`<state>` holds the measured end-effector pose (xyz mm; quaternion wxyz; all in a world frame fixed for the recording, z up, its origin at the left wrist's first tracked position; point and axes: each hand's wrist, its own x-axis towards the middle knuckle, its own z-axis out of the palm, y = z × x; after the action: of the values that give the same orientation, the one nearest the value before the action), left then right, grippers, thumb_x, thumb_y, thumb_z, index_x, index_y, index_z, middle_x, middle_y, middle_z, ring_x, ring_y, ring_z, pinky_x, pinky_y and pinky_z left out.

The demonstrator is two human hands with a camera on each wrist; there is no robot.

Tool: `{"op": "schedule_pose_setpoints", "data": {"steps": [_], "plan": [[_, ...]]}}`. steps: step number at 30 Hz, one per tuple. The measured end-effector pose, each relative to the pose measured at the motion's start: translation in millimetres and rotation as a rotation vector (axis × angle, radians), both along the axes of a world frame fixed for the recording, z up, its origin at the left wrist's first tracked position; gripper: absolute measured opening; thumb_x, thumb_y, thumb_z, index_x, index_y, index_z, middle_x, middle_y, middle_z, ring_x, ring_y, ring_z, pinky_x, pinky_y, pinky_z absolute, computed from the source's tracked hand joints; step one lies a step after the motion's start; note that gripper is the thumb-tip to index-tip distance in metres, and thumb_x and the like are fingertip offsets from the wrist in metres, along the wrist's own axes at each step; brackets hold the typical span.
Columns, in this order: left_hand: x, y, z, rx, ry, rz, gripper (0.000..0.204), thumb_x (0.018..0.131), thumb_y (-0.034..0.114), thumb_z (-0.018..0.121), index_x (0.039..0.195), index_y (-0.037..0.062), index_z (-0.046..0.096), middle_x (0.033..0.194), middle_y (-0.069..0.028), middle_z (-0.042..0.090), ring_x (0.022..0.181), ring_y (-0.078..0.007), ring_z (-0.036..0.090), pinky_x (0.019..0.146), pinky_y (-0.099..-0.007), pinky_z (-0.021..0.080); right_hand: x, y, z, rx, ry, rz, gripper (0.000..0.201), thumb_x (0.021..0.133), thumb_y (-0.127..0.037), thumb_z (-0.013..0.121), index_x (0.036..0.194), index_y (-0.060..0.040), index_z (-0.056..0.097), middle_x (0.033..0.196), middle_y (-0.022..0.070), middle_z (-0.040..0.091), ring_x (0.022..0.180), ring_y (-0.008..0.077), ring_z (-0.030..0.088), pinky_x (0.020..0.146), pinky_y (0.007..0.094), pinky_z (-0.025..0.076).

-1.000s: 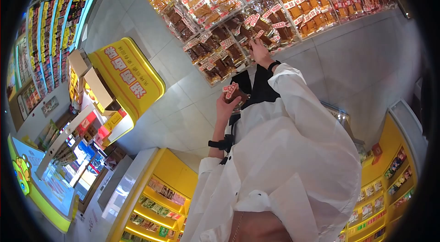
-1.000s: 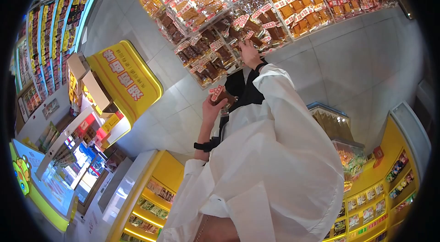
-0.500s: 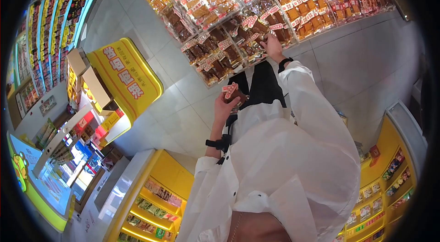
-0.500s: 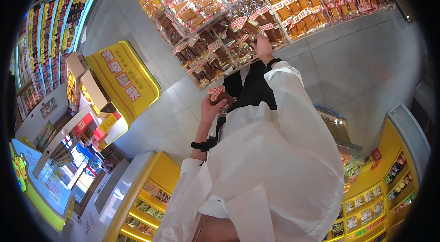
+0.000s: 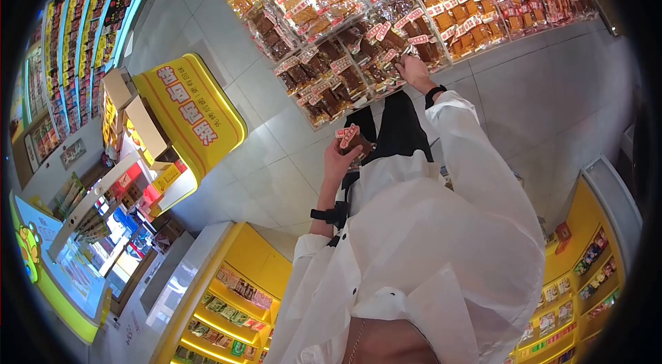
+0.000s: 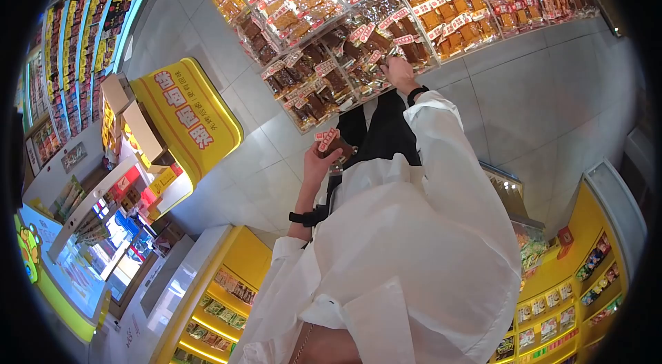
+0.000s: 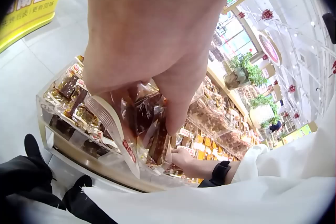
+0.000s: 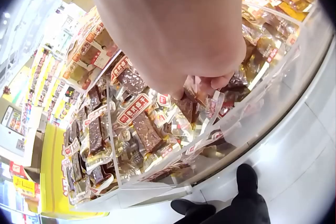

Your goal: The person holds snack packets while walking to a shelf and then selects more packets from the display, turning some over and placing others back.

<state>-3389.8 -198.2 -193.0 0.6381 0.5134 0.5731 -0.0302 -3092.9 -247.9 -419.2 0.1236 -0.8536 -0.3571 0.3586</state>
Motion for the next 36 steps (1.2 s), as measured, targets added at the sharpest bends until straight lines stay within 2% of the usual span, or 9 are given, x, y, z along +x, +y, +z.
{"op": "schedule_pose_setpoints", "data": {"steps": [8, 13, 19, 22, 25, 29, 32, 35, 36], "plan": [[0, -4, -1, -0.011, -0.002, 0.010, 0.040, 0.081, 0.011, 0.076, 0.115, -0.0010, 0.060, 0.101, -0.0058, 0.068, 0.087, -0.0102, 0.064, 0.078, -0.0259, 0.051, -26, 4, -16, 0.080, 0.076, -0.124, 0.025, 0.086, -0.031, 0.066, 0.092, -0.0069, 0.066, 0.083, 0.0151, 0.069, 0.081, 0.0343, 0.067, 0.072, 0.0451, 0.052], [-4, -4, -2, -0.010, -0.011, 0.008, 0.041, 0.081, 0.012, 0.077, 0.115, -0.0011, 0.060, 0.101, -0.0053, 0.068, 0.088, -0.0096, 0.064, 0.077, -0.0250, 0.051, -31, -1, -39, 0.137, 0.107, -0.330, 0.020, 0.084, -0.026, 0.070, 0.090, -0.0067, 0.065, 0.083, 0.0110, 0.070, 0.078, 0.0293, 0.067, 0.070, 0.0410, 0.051], [-1, -3, 1, -0.001, 0.010, -0.012, 0.040, 0.081, 0.013, 0.076, 0.115, -0.0011, 0.060, 0.101, -0.0058, 0.068, 0.088, -0.0101, 0.064, 0.078, -0.0257, 0.051, -22, -2, -54, 0.157, 0.271, -0.326, 0.023, 0.084, -0.028, 0.071, 0.090, -0.0058, 0.067, 0.081, 0.0102, 0.069, 0.076, 0.0254, 0.067, 0.070, 0.0374, 0.051], [-1, -4, -2, 0.023, 0.011, -0.029, 0.041, 0.081, 0.014, 0.076, 0.116, -0.0006, 0.060, 0.101, -0.0058, 0.068, 0.087, -0.0105, 0.065, 0.077, -0.0262, 0.051, -16, 4, -33, 0.079, 0.273, -0.278, 0.024, 0.084, -0.030, 0.070, 0.097, -0.0095, 0.071, 0.090, 0.0117, 0.071, 0.086, 0.0293, 0.067, 0.077, 0.0411, 0.052], [1, -4, -2, 0.018, 0.031, -0.051, 0.042, 0.081, 0.014, 0.076, 0.116, -0.0001, 0.060, 0.101, -0.0054, 0.068, 0.085, -0.0103, 0.064, 0.076, -0.0260, 0.052, -18, 8, -26, 0.110, 0.129, -0.197, 0.026, 0.084, -0.029, 0.071, 0.092, -0.0040, 0.068, 0.083, 0.0138, 0.069, 0.082, 0.0305, 0.067, 0.073, 0.0424, 0.051], [0, -5, -5, 0.013, -0.022, -0.025, 0.042, 0.081, 0.014, 0.077, 0.117, 0.0000, 0.060, 0.100, -0.0051, 0.068, 0.084, -0.0096, 0.064, 0.074, -0.0253, 0.052, -26, 13, -27, 0.055, 0.020, -0.165, 0.027, 0.083, -0.030, 0.071, 0.091, -0.0035, 0.067, 0.084, 0.0158, 0.068, 0.084, 0.0349, 0.066, 0.074, 0.0451, 0.051], [0, -4, -6, 0.007, 0.019, -0.040, 0.042, 0.081, 0.014, 0.076, 0.117, 0.0003, 0.060, 0.099, -0.0046, 0.068, 0.083, -0.0090, 0.064, 0.072, -0.0246, 0.052, -32, 11, -32, 0.080, -0.036, -0.246, 0.028, 0.083, -0.031, 0.071, 0.088, -0.0034, 0.065, 0.083, 0.0164, 0.068, 0.083, 0.0369, 0.066, 0.074, 0.0448, 0.051], [-1, -6, -11, 0.038, -0.023, -0.031, 0.040, 0.081, 0.014, 0.076, 0.115, 0.0002, 0.061, 0.098, -0.0046, 0.068, 0.082, -0.0092, 0.064, 0.072, -0.0248, 0.052, -27, 5, -32, 0.013, 0.017, -0.340, 0.028, 0.083, -0.031, 0.072, 0.084, -0.0040, 0.065, 0.080, 0.0145, 0.068, 0.081, 0.0345, 0.066, 0.074, 0.0435, 0.052], [1, -5, -9, 0.018, -0.015, -0.017, 0.040, 0.081, 0.013, 0.076, 0.115, -0.0004, 0.060, 0.099, -0.0055, 0.068, 0.084, -0.0104, 0.064, 0.075, -0.0262, 0.052, -25, 3, -35, 0.019, 0.062, -0.363, 0.028, 0.082, -0.031, 0.073, 0.084, -0.0048, 0.065, 0.080, 0.0136, 0.068, 0.080, 0.0329, 0.067, 0.073, 0.0428, 0.052]]}}
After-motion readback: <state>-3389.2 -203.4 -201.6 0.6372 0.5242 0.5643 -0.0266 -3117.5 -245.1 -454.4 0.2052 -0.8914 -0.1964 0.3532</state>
